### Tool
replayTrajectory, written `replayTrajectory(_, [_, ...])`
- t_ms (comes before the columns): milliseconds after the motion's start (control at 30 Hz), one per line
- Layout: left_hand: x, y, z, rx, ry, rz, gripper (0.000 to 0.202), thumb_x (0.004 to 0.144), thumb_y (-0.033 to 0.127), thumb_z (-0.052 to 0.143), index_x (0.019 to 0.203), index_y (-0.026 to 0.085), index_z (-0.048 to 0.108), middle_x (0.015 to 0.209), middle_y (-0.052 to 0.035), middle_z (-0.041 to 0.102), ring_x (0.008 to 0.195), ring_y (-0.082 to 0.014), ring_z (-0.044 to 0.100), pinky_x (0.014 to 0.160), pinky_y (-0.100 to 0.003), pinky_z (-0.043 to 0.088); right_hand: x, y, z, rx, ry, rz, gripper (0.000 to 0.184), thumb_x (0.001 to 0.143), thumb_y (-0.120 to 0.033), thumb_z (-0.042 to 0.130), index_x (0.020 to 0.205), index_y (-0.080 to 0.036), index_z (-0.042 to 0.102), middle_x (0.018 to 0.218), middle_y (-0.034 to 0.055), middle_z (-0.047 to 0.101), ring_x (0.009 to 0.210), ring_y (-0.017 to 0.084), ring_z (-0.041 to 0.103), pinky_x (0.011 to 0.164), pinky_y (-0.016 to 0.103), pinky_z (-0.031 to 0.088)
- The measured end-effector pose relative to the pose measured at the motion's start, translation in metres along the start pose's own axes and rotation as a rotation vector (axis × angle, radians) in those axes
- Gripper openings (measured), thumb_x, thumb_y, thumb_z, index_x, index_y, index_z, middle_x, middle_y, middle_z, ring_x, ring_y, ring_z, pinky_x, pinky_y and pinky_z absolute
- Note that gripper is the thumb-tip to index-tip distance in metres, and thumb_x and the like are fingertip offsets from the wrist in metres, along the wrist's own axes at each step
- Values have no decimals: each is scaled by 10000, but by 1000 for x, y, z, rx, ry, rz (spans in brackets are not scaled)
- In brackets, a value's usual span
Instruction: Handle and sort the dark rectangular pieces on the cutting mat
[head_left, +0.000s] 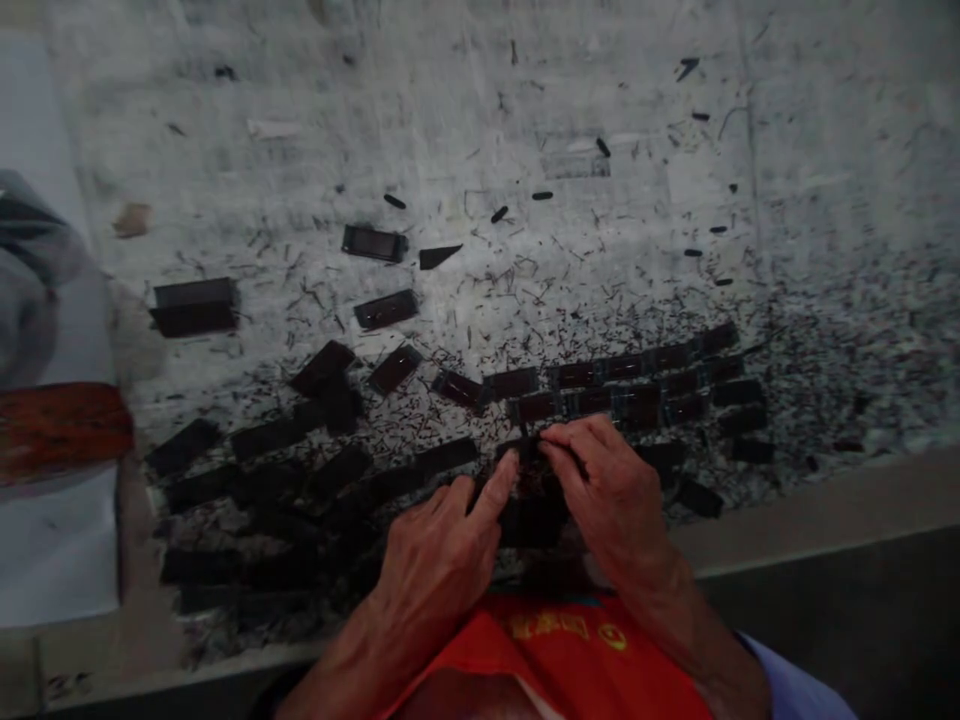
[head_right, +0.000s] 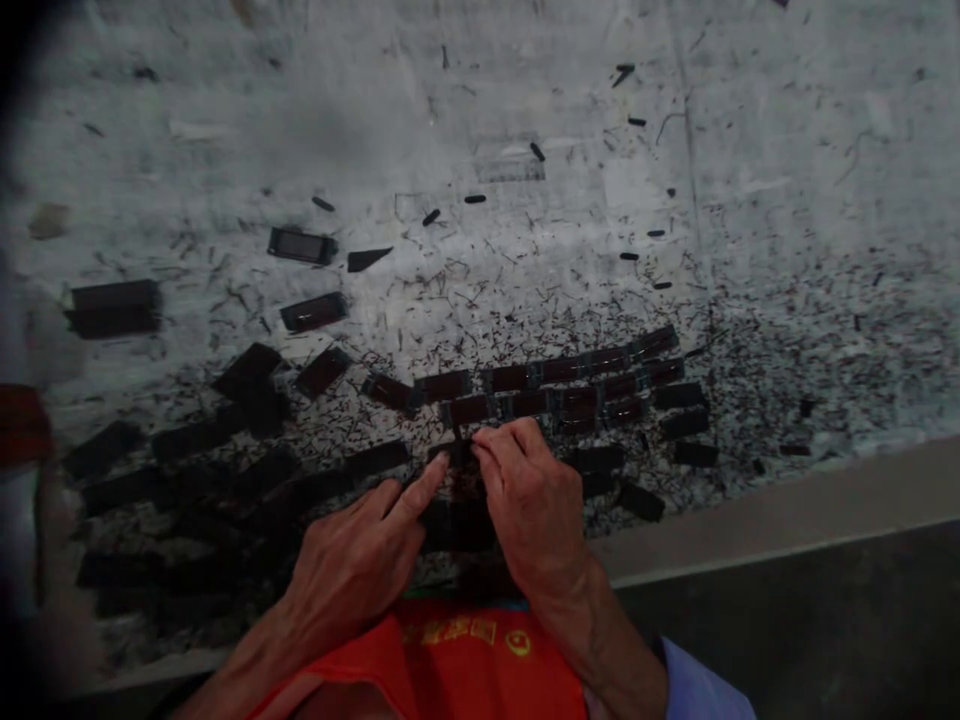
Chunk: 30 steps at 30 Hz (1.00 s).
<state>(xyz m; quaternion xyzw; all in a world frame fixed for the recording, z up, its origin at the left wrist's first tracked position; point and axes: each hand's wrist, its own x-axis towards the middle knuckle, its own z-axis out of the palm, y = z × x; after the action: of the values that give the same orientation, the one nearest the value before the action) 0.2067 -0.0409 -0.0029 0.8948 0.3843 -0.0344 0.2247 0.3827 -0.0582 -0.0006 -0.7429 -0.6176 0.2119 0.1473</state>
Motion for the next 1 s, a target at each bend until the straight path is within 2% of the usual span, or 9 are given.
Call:
replayTrajectory(167, [1, 0, 0, 7, -11, -13, 562, 801, 72, 398, 1353, 180, 386, 698, 9, 574, 589, -163, 627, 492, -262, 490, 2, -2, -1, -71, -32, -21, 118, 890, -184, 506, 900, -196, 622, 833, 27, 610, 795, 147, 621, 701, 240, 475])
replayTrajectory(367, [0, 0, 1, 14, -10, -18, 564, 797, 70, 409, 1349, 188, 399, 692, 12, 577, 593, -158, 626, 489, -249, 475, 4, 4, -1, 30, -51, -33, 102, 881, -171, 518, 889, -201, 615, 837, 17, 603, 783, 142, 614, 741, 255, 485])
replayTrajectory(600, [-1, 0, 4, 26, -2, -20, 561, 816, 82, 405, 1363, 198, 373, 690, 19, 568, 593, -154, 618, 512, -254, 468, -19, 6, -6, 67, 219, -116, 195, 871, -118, 514, 1023, -208, 594, 885, 45, 607, 835, 146, 614, 792, 269, 510])
replayTrajectory(767, [-2, 0, 4, 43, 5, -19, 549, 827, 76, 381, 1364, 192, 371, 685, 18, 563, 589, -157, 617, 501, -257, 458, -34, 8, -4, 45, 107, -323, 309, 841, -70, 525, 1123, -179, 590, 982, 78, 666, 884, 167, 613, 801, 299, 510])
replayTrajectory(1000, [-1, 1, 3, 54, -15, -29, 537, 831, 95, 393, 1358, 198, 392, 690, 13, 569, 576, -156, 611, 492, -253, 446, -31, 5, -1, -143, 84, -331, 313, 830, -101, 553, 1129, -156, 626, 1111, 45, 681, 821, 191, 546, 773, 340, 484])
